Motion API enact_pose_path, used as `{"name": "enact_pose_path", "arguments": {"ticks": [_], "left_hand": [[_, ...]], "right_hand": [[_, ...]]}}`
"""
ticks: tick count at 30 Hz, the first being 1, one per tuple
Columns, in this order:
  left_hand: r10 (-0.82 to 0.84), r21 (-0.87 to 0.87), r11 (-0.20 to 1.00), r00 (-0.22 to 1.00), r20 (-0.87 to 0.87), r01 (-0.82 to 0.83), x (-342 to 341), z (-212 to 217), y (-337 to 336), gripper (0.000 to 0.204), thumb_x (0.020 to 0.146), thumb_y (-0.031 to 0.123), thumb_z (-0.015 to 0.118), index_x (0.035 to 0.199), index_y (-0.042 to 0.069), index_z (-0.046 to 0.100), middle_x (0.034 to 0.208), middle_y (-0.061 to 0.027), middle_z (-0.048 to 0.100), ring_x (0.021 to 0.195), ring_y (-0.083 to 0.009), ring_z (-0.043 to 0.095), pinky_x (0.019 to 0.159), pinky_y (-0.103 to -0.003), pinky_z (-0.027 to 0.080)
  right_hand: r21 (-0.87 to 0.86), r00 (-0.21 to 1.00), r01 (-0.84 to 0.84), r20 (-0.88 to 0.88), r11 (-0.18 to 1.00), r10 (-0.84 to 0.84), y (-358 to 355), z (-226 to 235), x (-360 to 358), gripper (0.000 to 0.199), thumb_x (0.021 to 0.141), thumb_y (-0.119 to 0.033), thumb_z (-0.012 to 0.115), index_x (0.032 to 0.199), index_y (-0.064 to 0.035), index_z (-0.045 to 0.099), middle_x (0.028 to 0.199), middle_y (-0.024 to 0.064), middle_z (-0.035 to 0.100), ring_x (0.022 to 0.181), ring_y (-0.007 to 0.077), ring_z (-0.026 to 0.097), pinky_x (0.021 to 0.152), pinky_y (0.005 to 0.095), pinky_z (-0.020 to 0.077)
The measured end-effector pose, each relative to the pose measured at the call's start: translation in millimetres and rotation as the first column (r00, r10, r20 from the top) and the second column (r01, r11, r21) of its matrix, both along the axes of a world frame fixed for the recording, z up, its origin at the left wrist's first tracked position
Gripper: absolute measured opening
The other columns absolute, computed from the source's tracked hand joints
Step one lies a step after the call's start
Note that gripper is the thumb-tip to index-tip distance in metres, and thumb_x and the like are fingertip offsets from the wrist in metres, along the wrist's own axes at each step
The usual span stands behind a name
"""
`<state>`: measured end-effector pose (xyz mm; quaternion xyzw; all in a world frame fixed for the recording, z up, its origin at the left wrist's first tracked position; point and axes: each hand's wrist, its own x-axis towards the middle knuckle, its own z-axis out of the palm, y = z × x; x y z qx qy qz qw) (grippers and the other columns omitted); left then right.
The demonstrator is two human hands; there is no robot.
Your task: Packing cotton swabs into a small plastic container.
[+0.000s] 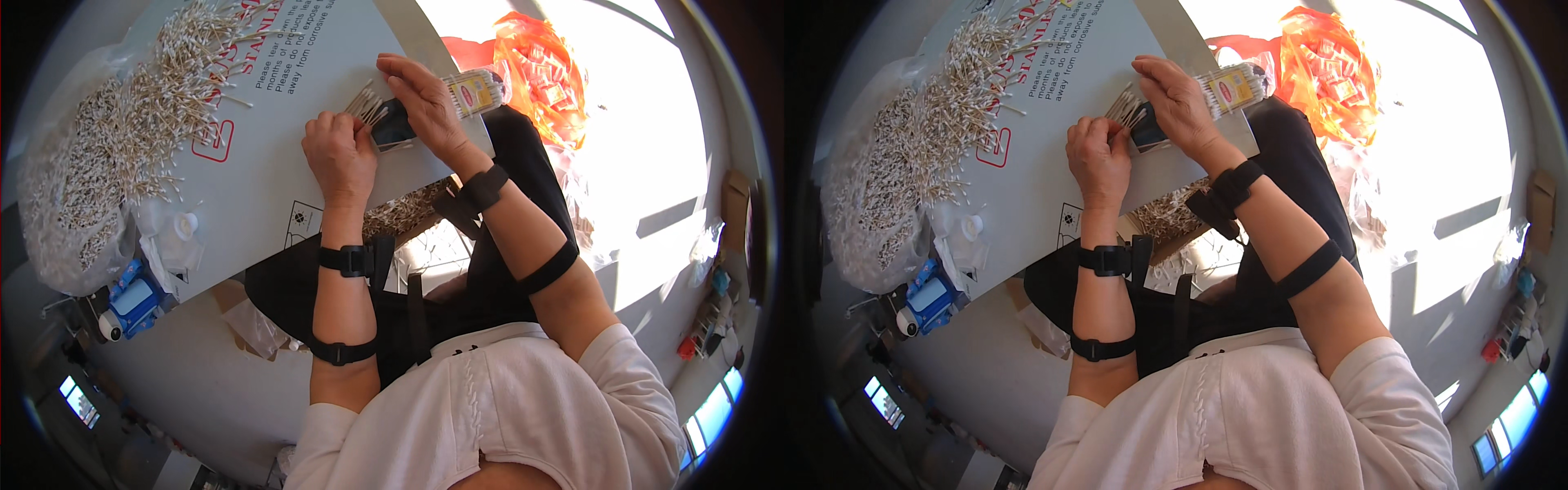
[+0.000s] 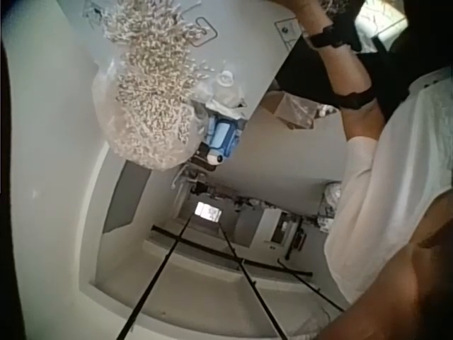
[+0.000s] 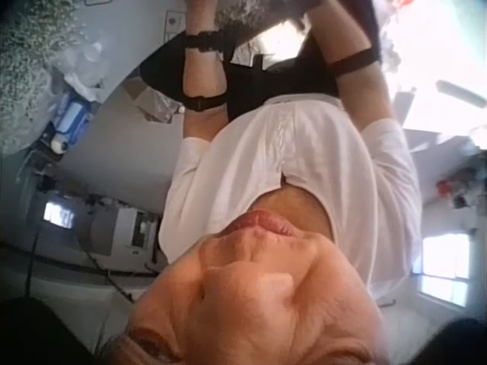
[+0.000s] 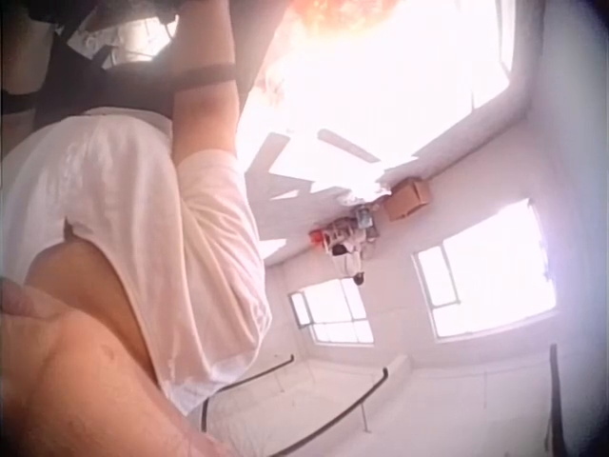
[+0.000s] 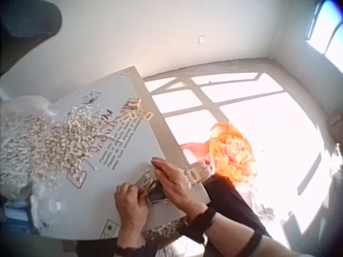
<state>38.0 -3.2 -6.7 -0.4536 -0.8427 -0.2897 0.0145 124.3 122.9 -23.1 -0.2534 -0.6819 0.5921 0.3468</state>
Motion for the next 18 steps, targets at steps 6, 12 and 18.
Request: {"name": "enact_pose_path", "arguments": {"ticks": [6,12,18], "left_hand": [[-0.064,0.032,0.997,0.998,0.017,0.064,3,3,-5,0.018,0.068,0.006,0.074,0.079,0.009,0.06,0.086,-0.0052,0.055,0.089,-0.0287,0.054,0.078,-0.043,0.042],[-0.032,0.091,0.995,0.998,-0.048,0.036,10,10,-8,0.022,0.067,0.009,0.077,0.086,0.009,0.065,0.098,-0.0082,0.055,0.098,-0.0318,0.051,0.083,-0.044,0.043],[-0.076,-0.035,0.997,0.997,-0.032,0.075,10,1,-18,0.035,0.069,0.009,0.075,0.102,0.005,0.063,0.109,-0.0103,0.054,0.103,-0.0324,0.05,0.091,-0.044,0.041]], "right_hand": [[0.0,0.996,0.001,-0.087,1.0,-0.001,9,-2,-9,0.023,0.095,-0.009,0.054,0.113,0.0029,0.061,0.117,0.015,0.064,0.106,0.0243,0.062,0.094,0.03,0.0464],[0.169,0.976,-0.199,0.119,0.965,0.18,20,10,-20,0.028,0.099,-0.013,0.05,0.122,0.0004,0.059,0.115,0.0117,0.067,0.105,0.0173,0.063,0.096,0.0297,0.0467],[0.025,0.92,-0.347,0.204,0.937,0.335,15,18,-10,0.03,0.101,-0.015,0.049,0.126,0.0004,0.056,0.105,0.0124,0.068,0.099,0.0192,0.065,0.092,0.0303,0.0504]]}}
